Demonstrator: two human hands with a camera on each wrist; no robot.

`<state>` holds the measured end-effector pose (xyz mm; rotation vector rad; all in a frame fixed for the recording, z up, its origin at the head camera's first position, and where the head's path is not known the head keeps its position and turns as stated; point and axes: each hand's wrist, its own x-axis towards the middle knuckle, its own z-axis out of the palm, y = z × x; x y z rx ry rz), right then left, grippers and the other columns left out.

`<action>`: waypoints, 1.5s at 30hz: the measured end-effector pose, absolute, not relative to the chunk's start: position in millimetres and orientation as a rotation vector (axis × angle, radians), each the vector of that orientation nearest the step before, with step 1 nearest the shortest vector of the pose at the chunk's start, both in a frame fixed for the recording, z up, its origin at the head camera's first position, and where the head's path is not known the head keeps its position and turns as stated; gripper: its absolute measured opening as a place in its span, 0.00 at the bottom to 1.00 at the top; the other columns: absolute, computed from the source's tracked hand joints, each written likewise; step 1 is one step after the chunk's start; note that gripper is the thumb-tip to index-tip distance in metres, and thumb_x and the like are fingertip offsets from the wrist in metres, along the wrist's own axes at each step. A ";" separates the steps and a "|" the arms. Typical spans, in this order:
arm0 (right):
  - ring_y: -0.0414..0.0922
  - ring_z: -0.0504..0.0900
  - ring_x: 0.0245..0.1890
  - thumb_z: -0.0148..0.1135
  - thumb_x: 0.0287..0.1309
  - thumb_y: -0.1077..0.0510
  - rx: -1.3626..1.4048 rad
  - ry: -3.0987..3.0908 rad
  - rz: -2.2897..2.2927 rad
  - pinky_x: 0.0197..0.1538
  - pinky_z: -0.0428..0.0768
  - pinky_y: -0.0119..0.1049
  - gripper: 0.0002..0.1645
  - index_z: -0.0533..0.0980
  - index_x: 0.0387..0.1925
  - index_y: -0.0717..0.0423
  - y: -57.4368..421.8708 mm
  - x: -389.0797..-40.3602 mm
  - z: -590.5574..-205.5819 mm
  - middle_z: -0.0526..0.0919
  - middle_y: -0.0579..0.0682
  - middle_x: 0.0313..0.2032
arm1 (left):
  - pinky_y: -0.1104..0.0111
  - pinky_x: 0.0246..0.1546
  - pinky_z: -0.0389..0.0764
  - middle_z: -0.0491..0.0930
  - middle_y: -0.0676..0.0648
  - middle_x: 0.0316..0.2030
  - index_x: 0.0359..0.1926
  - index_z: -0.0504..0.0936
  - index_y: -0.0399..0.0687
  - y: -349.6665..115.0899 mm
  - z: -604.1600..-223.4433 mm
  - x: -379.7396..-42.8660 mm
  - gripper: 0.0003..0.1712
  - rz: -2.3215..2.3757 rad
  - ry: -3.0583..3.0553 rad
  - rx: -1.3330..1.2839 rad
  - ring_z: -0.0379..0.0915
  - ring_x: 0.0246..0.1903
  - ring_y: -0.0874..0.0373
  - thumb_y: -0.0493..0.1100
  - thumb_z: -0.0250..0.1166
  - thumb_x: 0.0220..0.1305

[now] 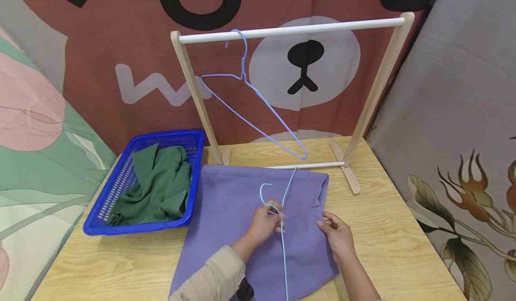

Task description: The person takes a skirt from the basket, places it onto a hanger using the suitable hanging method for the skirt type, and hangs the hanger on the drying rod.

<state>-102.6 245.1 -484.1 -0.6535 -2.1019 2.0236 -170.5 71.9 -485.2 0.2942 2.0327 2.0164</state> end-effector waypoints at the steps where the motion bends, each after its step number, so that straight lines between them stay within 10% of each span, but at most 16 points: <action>1: 0.31 0.70 0.27 0.62 0.46 0.61 -0.649 -2.103 2.018 0.33 0.70 0.22 0.16 0.73 0.40 0.49 245.1 -102.6 -484.1 0.72 0.37 0.24 | 0.70 0.15 0.76 0.69 0.48 0.23 0.34 0.71 0.30 71.5 -485.2 -170.7 0.08 2.013 2.041 0.296 0.73 0.17 0.57 0.25 0.57 0.50; 13: 0.31 0.70 0.26 0.60 0.47 0.66 -0.574 -2.001 2.050 0.32 0.69 0.20 0.18 0.76 0.27 0.35 241.4 -101.3 -480.2 0.72 0.37 0.22 | 0.70 0.13 0.75 0.70 0.48 0.22 0.34 0.72 0.30 64.8 -481.8 -170.4 0.08 1.992 2.110 0.337 0.72 0.15 0.60 0.25 0.57 0.49; 27: 0.31 0.69 0.25 0.60 0.45 0.68 -0.548 -1.946 2.060 0.30 0.68 0.20 0.19 0.76 0.26 0.36 238.2 -99.3 -475.3 0.71 0.38 0.22 | 0.65 0.16 0.77 0.72 0.40 0.23 0.32 0.72 0.29 50.8 -463.0 -163.4 0.07 2.049 2.094 0.298 0.74 0.19 0.46 0.23 0.56 0.49; 45: 0.31 0.69 0.25 0.61 0.45 0.69 -0.492 -1.878 2.069 0.30 0.68 0.20 0.20 0.77 0.26 0.35 238.1 -99.1 -474.0 0.72 0.38 0.21 | 0.67 0.13 0.75 0.73 0.44 0.21 0.32 0.73 0.31 44.0 -465.8 -167.1 0.07 2.016 2.260 0.294 0.70 0.12 0.54 0.25 0.57 0.49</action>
